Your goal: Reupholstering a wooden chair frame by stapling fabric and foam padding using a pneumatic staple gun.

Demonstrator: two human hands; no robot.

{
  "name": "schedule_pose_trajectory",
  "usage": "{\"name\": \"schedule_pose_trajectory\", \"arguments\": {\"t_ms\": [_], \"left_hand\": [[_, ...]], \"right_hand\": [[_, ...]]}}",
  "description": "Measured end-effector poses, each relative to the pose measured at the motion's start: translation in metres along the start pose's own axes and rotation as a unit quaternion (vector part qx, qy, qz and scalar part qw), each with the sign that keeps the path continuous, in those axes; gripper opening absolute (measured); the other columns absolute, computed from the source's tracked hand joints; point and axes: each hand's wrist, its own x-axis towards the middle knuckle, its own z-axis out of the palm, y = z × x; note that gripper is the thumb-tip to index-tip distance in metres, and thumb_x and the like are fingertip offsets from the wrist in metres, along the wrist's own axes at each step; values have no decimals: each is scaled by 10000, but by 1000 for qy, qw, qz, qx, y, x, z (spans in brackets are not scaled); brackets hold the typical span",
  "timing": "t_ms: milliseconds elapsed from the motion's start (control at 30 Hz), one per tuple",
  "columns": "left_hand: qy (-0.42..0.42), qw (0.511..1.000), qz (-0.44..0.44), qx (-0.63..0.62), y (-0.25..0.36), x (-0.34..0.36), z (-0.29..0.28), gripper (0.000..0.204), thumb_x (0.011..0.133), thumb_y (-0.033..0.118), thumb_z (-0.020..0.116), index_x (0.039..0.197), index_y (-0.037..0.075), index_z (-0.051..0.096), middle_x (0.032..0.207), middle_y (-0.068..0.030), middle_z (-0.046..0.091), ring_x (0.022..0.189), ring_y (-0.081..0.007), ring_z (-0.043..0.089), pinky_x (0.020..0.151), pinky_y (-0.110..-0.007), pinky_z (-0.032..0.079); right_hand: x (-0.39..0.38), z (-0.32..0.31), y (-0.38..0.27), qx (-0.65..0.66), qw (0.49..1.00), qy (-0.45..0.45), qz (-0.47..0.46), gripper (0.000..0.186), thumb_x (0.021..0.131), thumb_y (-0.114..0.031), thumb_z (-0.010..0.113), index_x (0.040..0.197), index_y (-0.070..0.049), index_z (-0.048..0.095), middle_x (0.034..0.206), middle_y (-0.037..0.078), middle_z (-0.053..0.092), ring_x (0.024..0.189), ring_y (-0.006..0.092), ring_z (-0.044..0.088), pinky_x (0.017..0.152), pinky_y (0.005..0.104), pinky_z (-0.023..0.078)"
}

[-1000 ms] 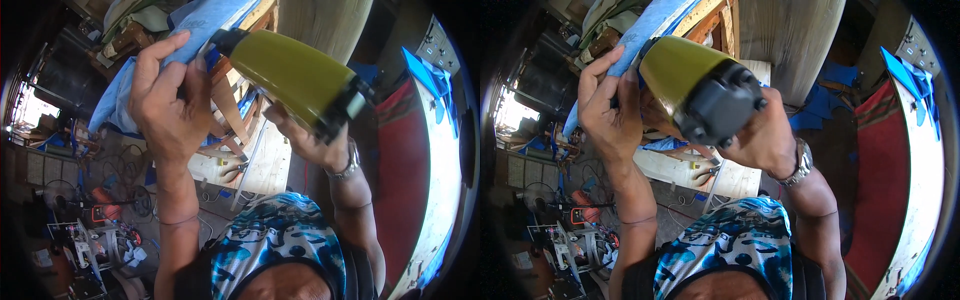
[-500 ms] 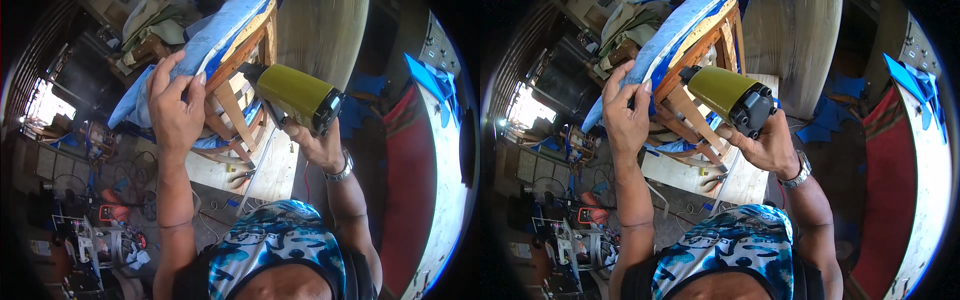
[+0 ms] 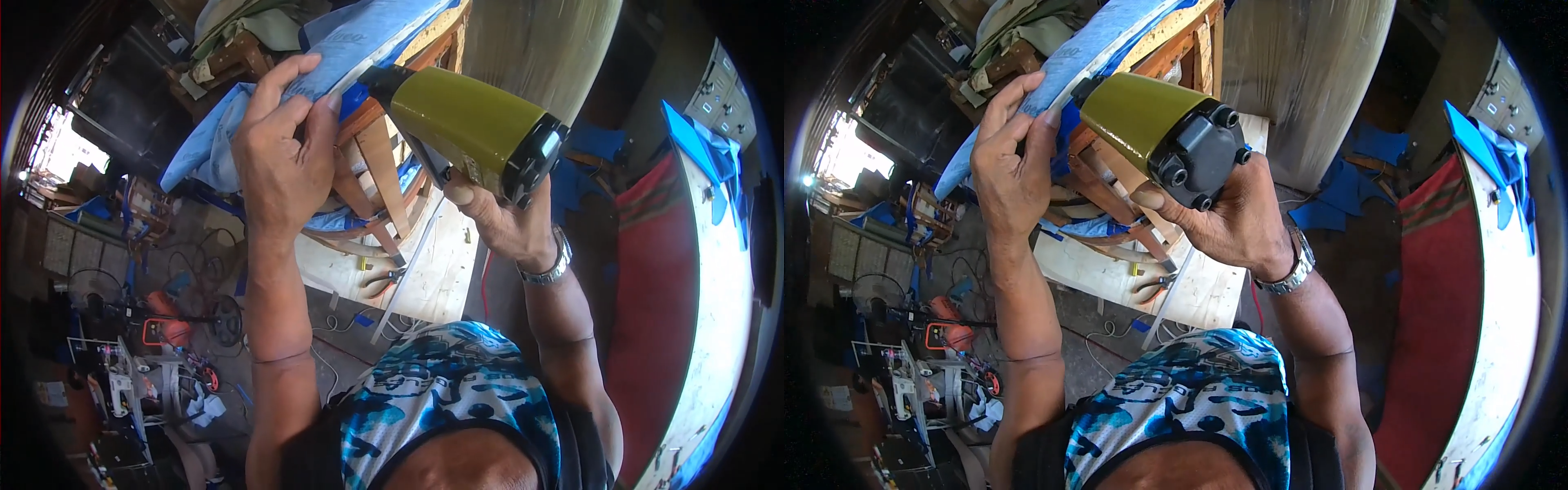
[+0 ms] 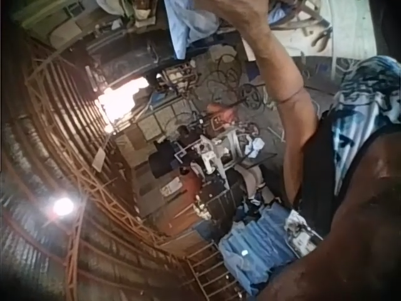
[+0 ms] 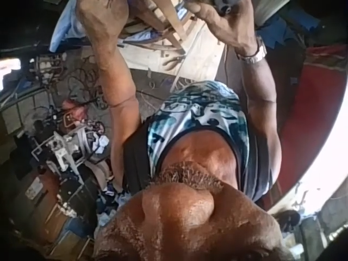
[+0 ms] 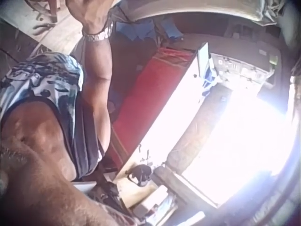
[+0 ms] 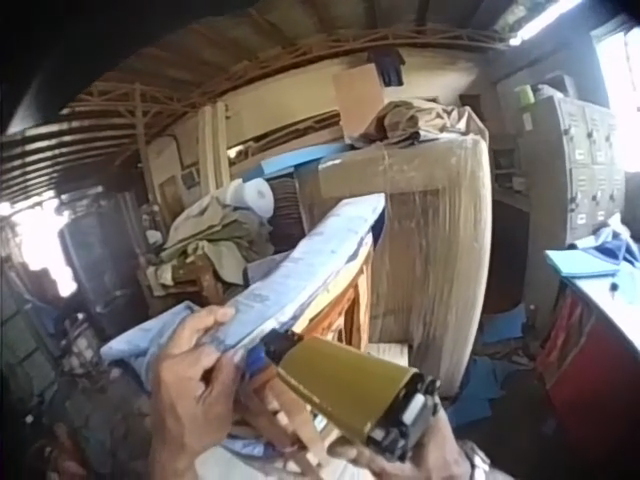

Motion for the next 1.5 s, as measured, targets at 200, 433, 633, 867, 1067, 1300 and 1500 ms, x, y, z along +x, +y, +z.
{"name": "schedule_pose_trajectory", "arguments": {"t_ms": [200,433,633,867,1067,1300,1500], "left_hand": [[-12,999,-24,-36,2,-5,1,231,991,111,624,1049,-84,734,1276,-189,632,1132,-266,645,932,-353,521],[-6,1000,-20,-24,1,-9,3,222,997,114,617,1031,-66,743,1283,-165,621,1095,-234,647,881,-329,529],[-40,995,-56,-66,-3,-10,0,199,977,115,650,986,-54,754,1266,-145,625,1075,-220,637,862,-325,518],[1,1000,1,-3,-7,-13,2,176,963,96,660,935,-55,746,1257,-157,629,1016,-217,652,838,-322,509],[48,997,52,29,-7,-5,15,174,919,93,671,799,-33,661,1170,-145,667,912,-257,659,752,-350,498],[29,998,57,24,5,-9,-5,200,915,99,697,798,-62,673,1206,-182,675,910,-299,695,722,-360,531],[-20,990,43,135,16,-28,-20,276,924,181,708,794,-62,689,1328,-189,631,1212,-387,578,998,-443,472]], "right_hand": [[1,7,0,-3,1000,-1,-12,560,858,-429,802,1161,9,630,923,79,695,822,149,662,704,289,544],[2,14,4,-32,998,26,-44,496,883,-417,785,1112,3,656,899,74,688,807,154,661,699,290,542],[0,17,-4,-42,998,30,-41,362,833,-284,839,1029,-7,714,969,142,760,907,205,747,771,328,602],[-17,19,0,-69,997,15,-33,406,933,-283,755,1215,-18,634,1027,73,677,913,174,647,782,325,537],[-7,24,-23,-223,975,-2,-23,373,946,-236,720,1264,-70,619,1174,120,678,1020,260,686,825,361,568],[-19,33,-8,-94,991,91,-17,424,845,-345,806,1043,17,708,719,151,707,646,247,720,621,338,561],[-52,27,-7,-68,992,103,8,445,850,-430,812,982,-12,736,636,102,677,542,199,648,531,322,484]]}}
